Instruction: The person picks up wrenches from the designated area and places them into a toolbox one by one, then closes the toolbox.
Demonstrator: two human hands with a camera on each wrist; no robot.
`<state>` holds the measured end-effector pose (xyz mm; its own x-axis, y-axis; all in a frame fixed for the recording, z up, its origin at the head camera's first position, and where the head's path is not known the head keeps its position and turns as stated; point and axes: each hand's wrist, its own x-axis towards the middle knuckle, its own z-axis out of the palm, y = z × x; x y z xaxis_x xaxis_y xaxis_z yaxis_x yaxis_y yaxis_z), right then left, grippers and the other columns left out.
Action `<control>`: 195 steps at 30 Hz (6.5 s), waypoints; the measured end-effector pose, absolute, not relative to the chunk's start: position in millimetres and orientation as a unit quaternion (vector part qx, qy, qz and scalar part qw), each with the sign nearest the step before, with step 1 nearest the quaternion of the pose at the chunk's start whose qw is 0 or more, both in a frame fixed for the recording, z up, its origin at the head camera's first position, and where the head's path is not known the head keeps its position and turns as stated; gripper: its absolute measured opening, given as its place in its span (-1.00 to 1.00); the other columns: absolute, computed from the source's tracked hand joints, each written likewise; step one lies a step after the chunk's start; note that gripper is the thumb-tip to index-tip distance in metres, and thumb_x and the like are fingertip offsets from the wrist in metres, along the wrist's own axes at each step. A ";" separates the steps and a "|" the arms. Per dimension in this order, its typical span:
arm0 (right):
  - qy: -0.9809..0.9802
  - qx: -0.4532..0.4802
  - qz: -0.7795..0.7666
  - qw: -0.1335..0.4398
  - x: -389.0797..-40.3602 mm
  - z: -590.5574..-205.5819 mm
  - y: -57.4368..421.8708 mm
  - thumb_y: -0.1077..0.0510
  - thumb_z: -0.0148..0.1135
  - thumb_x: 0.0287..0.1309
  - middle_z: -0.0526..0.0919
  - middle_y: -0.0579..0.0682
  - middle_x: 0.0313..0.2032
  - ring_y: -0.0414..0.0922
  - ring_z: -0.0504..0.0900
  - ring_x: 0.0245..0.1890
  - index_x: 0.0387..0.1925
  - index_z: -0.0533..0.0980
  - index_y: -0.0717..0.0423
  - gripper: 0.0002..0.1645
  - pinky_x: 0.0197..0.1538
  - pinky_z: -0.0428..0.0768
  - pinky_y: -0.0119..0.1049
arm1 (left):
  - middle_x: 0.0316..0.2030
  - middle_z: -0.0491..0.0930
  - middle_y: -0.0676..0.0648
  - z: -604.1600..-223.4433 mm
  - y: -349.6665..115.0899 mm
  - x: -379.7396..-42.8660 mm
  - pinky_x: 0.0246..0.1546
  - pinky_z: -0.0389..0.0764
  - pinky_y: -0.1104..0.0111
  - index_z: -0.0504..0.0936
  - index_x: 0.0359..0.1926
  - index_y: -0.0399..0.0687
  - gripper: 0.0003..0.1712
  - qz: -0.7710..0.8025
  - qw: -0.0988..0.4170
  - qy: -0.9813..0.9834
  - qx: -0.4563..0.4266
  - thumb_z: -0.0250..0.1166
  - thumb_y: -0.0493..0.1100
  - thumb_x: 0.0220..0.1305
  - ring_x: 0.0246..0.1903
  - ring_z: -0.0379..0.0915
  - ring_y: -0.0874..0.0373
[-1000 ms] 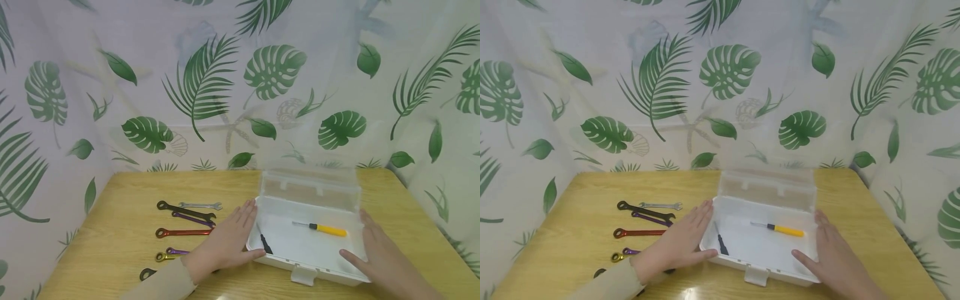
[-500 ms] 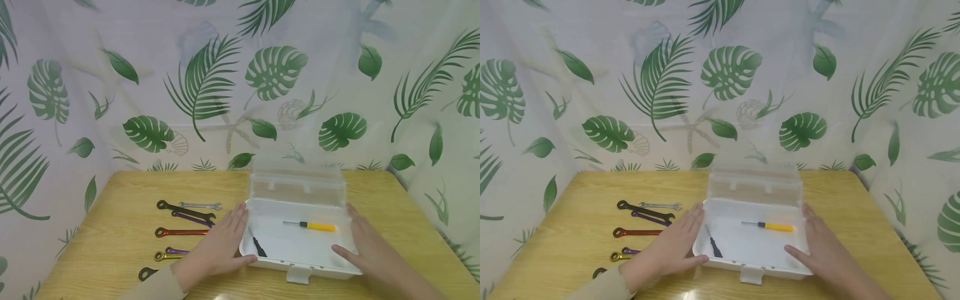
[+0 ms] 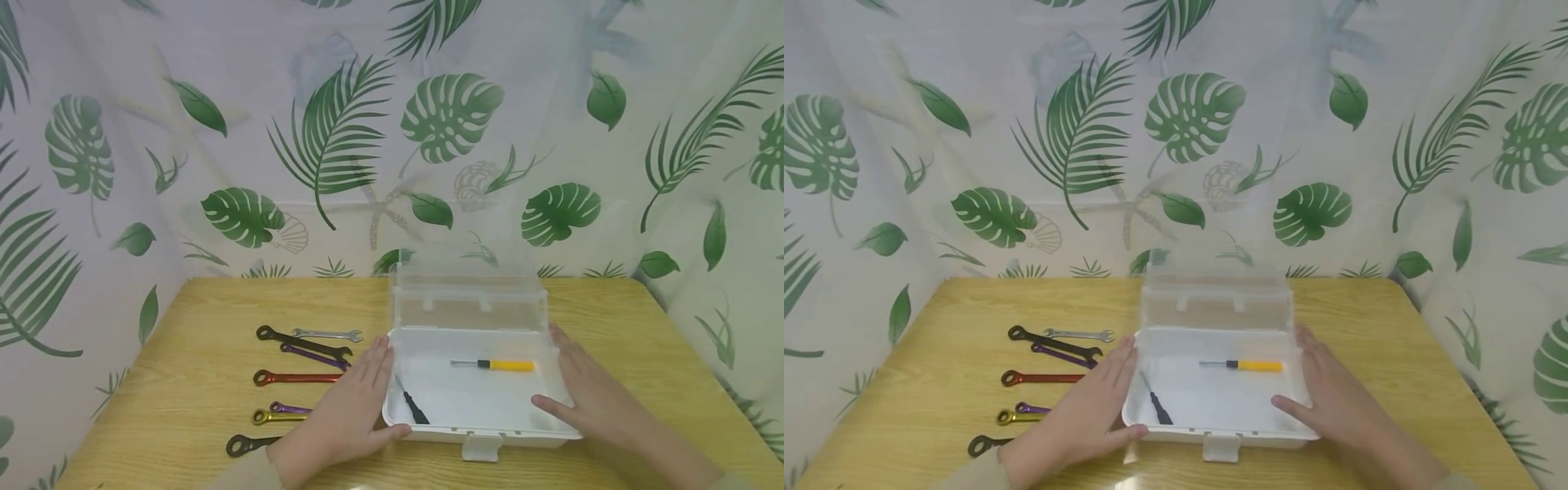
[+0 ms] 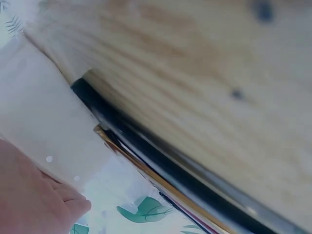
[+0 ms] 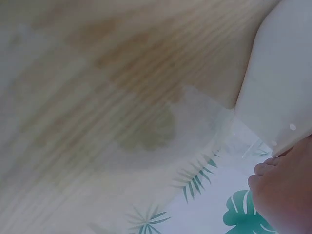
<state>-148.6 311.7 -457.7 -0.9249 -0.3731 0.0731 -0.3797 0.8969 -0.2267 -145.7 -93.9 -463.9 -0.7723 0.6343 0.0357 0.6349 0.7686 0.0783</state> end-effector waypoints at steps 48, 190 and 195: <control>-0.974 0.177 0.139 -0.002 -138.2 -461.0 298.1 -0.29 0.25 0.44 -0.14 0.30 0.70 0.36 0.06 0.63 0.64 -0.13 0.45 0.25 0.53 -0.51 -0.55 | 0.70 -0.25 -0.33 -459.6 -106.9 -143.7 0.69 0.08 0.05 -0.13 0.67 -0.36 0.31 -0.057 0.001 -0.943 -0.327 -0.14 0.64 0.44 0.72 -0.26 -0.16; -0.976 0.153 0.156 -0.008 -137.8 -463.1 297.0 -0.29 0.26 0.44 -0.08 0.32 0.69 0.43 0.13 0.59 0.67 -0.15 0.37 0.25 0.48 0.31 0.44 | -0.21 0.65 -0.15 -490.4 -186.5 -274.3 -0.04 0.64 0.17 0.69 -0.16 -0.24 -0.97 -0.316 -0.075 -0.933 -0.155 0.33 -0.37 0.42 -0.18 0.54 0.08; -0.976 0.154 0.155 -0.008 -137.6 -462.7 297.1 -0.29 0.26 0.44 -0.08 0.32 0.69 0.44 0.13 0.59 0.67 -0.16 0.37 0.25 0.48 0.30 0.45 | -0.23 0.67 -0.12 -489.3 -185.5 -275.3 -0.08 0.63 0.22 0.69 -0.17 -0.25 -0.97 -0.313 -0.077 -0.935 -0.146 0.34 -0.37 0.43 -0.21 0.53 0.10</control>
